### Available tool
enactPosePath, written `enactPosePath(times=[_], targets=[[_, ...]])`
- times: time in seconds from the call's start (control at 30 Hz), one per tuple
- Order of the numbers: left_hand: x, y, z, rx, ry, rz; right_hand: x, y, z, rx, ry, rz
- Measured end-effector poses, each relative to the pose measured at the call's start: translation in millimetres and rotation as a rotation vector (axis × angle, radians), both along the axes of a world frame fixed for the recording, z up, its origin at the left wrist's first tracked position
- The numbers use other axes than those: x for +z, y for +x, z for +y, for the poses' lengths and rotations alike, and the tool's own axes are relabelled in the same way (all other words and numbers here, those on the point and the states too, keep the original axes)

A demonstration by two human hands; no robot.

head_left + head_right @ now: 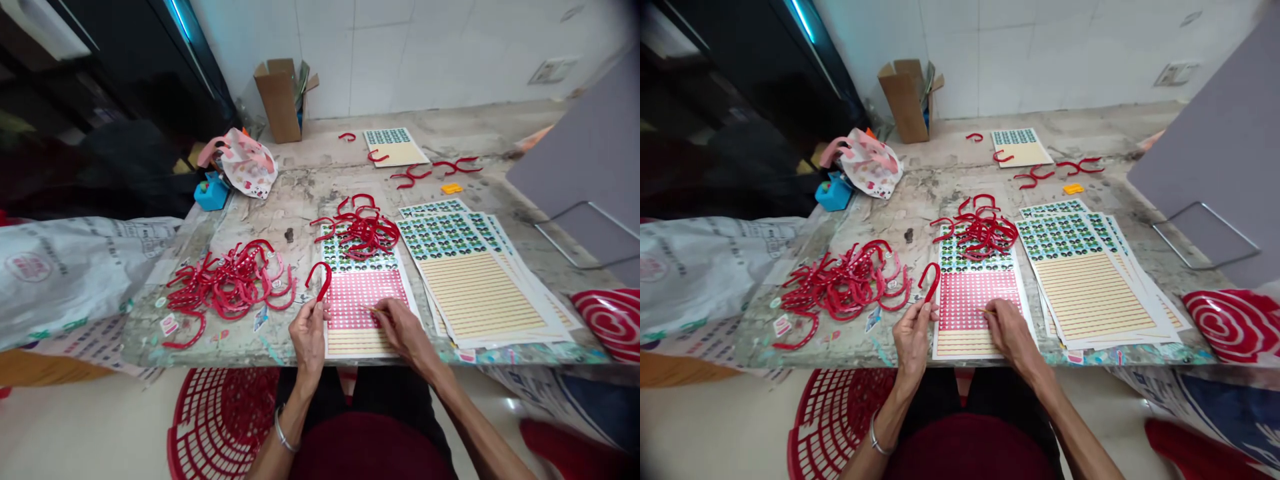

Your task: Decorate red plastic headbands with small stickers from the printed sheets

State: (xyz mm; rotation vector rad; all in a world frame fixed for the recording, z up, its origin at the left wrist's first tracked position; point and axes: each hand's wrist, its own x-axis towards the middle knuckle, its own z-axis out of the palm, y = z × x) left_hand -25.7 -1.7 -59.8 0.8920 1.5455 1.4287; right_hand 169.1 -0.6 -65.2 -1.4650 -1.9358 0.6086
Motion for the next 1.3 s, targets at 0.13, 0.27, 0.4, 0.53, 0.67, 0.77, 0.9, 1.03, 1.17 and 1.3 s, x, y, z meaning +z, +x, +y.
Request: enactPosePath(times=[0.13,0.27,0.4,0.53,0.67,0.77,0.9,1.03,1.17,1.3], targets=[[2.0,1.6,-2.4,0.001,-0.001,-0.019,13.8,21.4,-3.3,-0.097,-0.106,0.081],[-2.6,3.3,-15.0,-0.017,-0.051,-0.047,18.1,15.1,-1.8,0.026,-0.079,-0.014],[-5.7,3.9,-30.6,-0.030,-0.101,-0.041,12.2,-12.7,6.7,0.259,-0.027,-0.096],[-6.5,4.9,-39.2,-0.059,-0.123,-0.020,7.3,-32.4,16.6,0.369,0.096,-0.250],[-9.7,4.5,-39.6,-0.082,-0.140,0.016,6.5,-40.3,21.2,0.430,0.159,-0.329],[-12.2,3.7,-38.8,-0.094,-0.136,0.039,4.1,-43.4,22.1,0.450,0.165,-0.336],[-13.6,3.3,-39.0,-0.098,-0.125,0.040,-0.9,-45.5,22.9,0.450,0.190,-0.327],[-13.4,3.1,-39.2,-0.097,-0.112,0.048,-1.6,-46.0,24.3,0.460,0.224,-0.297],[-13.2,3.4,-38.2,-0.090,-0.119,0.068,0.8,-45.5,27.0,0.514,0.226,-0.305],[-13.4,4.0,-37.9,-0.088,-0.138,0.088,0.4,-44.9,29.0,0.544,0.224,-0.341]])
